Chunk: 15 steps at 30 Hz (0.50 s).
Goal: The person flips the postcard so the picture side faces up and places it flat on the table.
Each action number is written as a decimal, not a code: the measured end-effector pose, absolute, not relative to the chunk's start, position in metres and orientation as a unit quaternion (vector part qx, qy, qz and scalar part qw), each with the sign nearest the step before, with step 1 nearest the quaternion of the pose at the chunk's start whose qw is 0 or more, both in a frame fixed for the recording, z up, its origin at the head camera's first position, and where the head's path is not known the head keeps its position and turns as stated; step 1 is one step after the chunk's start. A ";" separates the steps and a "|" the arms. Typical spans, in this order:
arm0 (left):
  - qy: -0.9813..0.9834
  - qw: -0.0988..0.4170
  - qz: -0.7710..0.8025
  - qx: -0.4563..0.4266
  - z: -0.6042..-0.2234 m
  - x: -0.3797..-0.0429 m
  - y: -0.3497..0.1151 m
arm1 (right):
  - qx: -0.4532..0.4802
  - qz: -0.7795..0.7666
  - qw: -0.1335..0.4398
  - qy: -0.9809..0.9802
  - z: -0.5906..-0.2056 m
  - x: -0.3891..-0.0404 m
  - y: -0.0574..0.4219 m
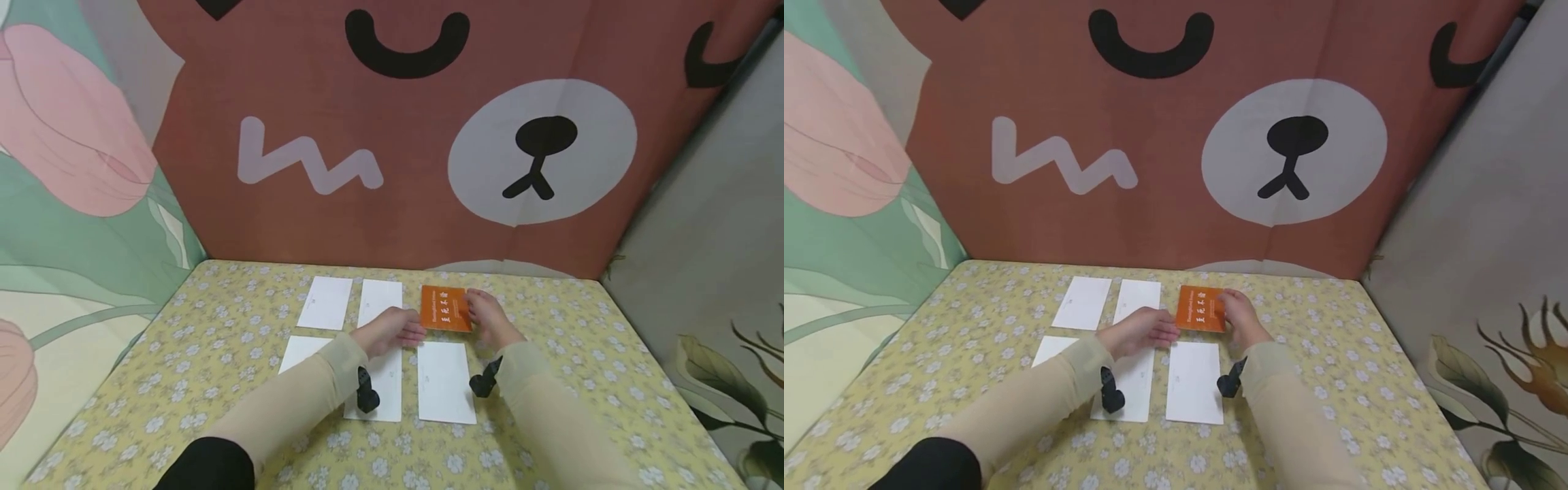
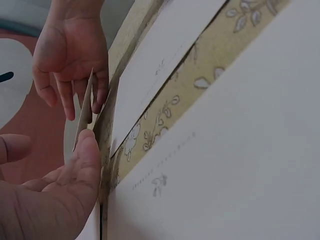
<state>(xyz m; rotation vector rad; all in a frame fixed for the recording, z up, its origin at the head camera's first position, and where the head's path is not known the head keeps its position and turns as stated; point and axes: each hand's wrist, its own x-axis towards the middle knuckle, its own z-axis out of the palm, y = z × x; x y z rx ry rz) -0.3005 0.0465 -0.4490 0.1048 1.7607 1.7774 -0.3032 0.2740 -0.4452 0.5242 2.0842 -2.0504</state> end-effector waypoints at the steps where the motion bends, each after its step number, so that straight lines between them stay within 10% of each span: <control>1: 0.668 0.315 0.673 0.042 -0.448 -0.300 0.047 | 0.177 -0.684 0.087 0.703 -0.445 -0.304 0.274; 15: 0.670 0.338 0.660 0.048 -0.447 -0.308 0.054 | 0.179 -0.656 0.106 0.726 -0.443 -0.309 0.275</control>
